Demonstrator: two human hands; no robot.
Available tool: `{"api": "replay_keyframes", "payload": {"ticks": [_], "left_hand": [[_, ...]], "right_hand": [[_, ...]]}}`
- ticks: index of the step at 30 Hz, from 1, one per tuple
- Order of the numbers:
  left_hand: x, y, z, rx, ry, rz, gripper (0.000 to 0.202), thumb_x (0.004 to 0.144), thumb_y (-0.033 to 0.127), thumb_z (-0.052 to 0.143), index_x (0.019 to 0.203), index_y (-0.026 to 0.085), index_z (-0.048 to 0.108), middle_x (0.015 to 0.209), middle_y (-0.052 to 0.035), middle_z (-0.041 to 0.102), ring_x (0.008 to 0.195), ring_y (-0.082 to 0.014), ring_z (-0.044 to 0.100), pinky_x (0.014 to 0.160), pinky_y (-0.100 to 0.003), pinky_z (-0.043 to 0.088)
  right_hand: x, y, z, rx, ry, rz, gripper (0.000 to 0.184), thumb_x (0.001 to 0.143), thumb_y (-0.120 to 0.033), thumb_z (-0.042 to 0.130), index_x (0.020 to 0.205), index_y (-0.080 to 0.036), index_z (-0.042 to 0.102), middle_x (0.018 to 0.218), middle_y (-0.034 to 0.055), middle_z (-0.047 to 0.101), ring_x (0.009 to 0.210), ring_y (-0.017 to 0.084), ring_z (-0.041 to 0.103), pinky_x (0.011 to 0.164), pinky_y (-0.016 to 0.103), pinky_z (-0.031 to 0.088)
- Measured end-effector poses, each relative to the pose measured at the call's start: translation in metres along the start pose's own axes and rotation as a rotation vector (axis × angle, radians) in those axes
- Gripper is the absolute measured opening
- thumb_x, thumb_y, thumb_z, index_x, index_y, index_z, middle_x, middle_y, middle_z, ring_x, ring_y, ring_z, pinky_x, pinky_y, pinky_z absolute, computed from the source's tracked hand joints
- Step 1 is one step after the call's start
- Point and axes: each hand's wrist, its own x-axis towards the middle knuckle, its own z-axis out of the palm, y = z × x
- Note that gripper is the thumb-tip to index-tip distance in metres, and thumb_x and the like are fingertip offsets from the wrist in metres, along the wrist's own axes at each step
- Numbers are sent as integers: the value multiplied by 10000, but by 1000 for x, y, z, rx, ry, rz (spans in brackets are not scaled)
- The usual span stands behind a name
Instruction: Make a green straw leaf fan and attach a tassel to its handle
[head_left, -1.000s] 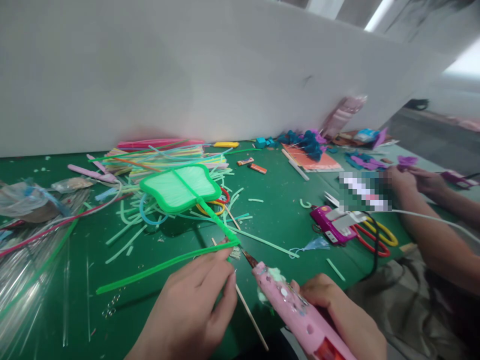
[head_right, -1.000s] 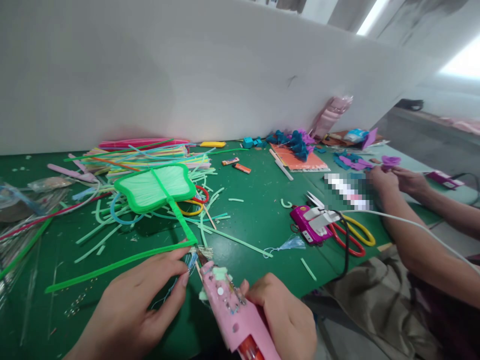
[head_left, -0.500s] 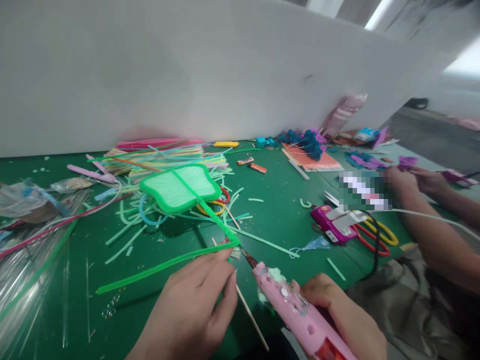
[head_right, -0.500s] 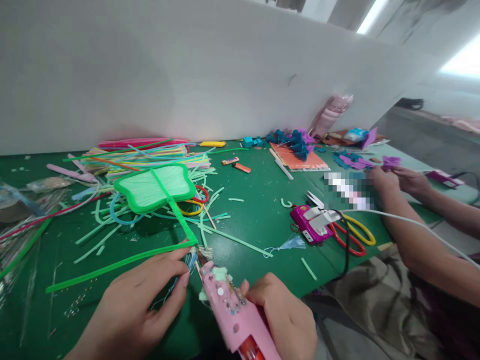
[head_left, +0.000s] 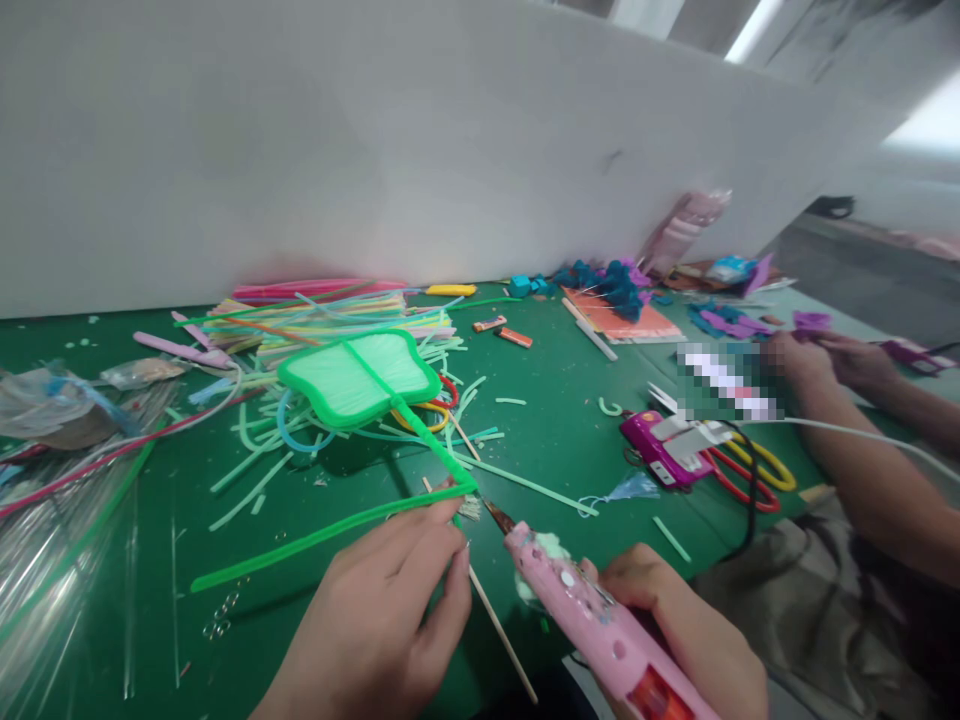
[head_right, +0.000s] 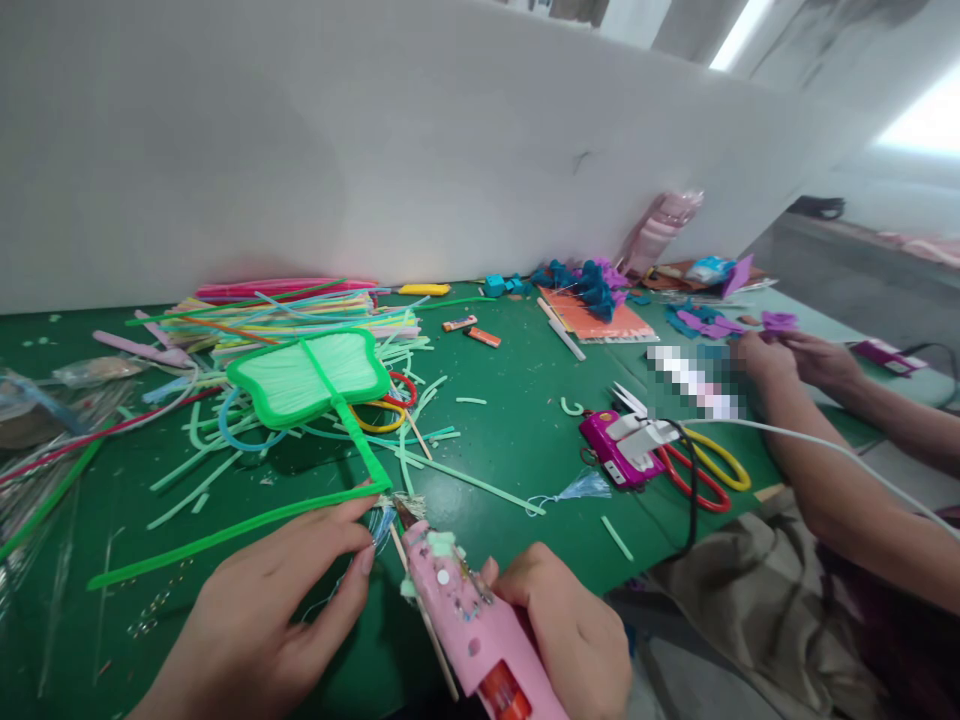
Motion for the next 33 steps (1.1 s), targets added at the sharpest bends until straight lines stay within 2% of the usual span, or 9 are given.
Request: {"api": "replay_keyframes", "payload": {"ticks": [6, 11, 15, 18, 21, 23, 27, 30, 33], "left_hand": [[-1, 0, 1, -4, -6, 3, 124, 917, 136, 538, 882, 201, 637, 925, -42, 802, 841, -204, 784, 735, -324, 653], [-2, -1, 3, -11, -10, 2, 129, 924, 134, 532, 886, 200, 635, 929, -39, 800, 860, -201, 782, 756, -321, 649], [-4, -1, 2, -5, -13, -3, 114, 922, 139, 542, 896, 205, 632, 967, -34, 802, 866, -198, 780, 768, -315, 644], [-4, 0, 1, -12, -11, -6, 121, 923, 133, 533, 892, 206, 624, 945, -33, 798, 872, -196, 779, 773, -307, 639], [-4, 0, 1, -23, -21, -2, 128, 929, 133, 523, 883, 204, 619, 882, -32, 786, 857, -198, 779, 759, -311, 641], [-4, 0, 1, -31, -26, -4, 131, 930, 133, 522, 880, 203, 620, 865, -30, 781, 853, -202, 779, 748, -320, 644], [-4, -1, 1, -39, -27, -3, 130, 923, 129, 529, 883, 202, 630, 897, -36, 790, 845, -211, 780, 732, -338, 650], [-3, 0, 1, -32, -15, -3, 127, 913, 120, 539, 887, 198, 636, 930, -42, 797, 847, -210, 781, 749, -337, 650], [-2, 0, 1, -29, -16, -4, 132, 909, 112, 538, 885, 196, 637, 931, -45, 798, 862, -207, 780, 766, -327, 648]], "right_hand": [[-2, -6, 6, -11, 7, 58, 371, 1008, -295, 476, 666, -216, 597, 584, -24, 607, 481, 112, 574, 491, 221, 436], [2, -3, -1, 18, 7, -30, 256, 990, -223, 508, 746, -228, 586, 620, -37, 617, 499, 100, 596, 511, 187, 462], [2, 5, -6, -25, -58, -65, 165, 928, -185, 575, 770, -236, 576, 628, -50, 630, 485, 96, 613, 487, 169, 460], [2, 4, -5, -8, -83, -60, 192, 932, -194, 559, 745, -233, 577, 610, -46, 629, 473, 100, 614, 470, 170, 454], [4, -2, 0, 17, -22, -33, 258, 963, -221, 520, 710, -229, 572, 582, -41, 612, 462, 105, 595, 476, 184, 450], [4, -4, 1, 25, 6, -39, 240, 951, -210, 538, 714, -229, 568, 584, -47, 607, 461, 100, 588, 483, 181, 448], [2, 0, 0, 10, -34, -54, 152, 888, -147, 576, 763, -234, 575, 636, -55, 632, 500, 92, 620, 495, 163, 452], [0, 3, -2, -37, -41, -6, 162, 884, -142, 571, 749, -232, 573, 635, -54, 634, 505, 97, 621, 493, 170, 451], [1, 1, -3, -28, -63, -20, 193, 908, -168, 569, 725, -230, 578, 613, -52, 629, 485, 94, 611, 478, 167, 449]]}}
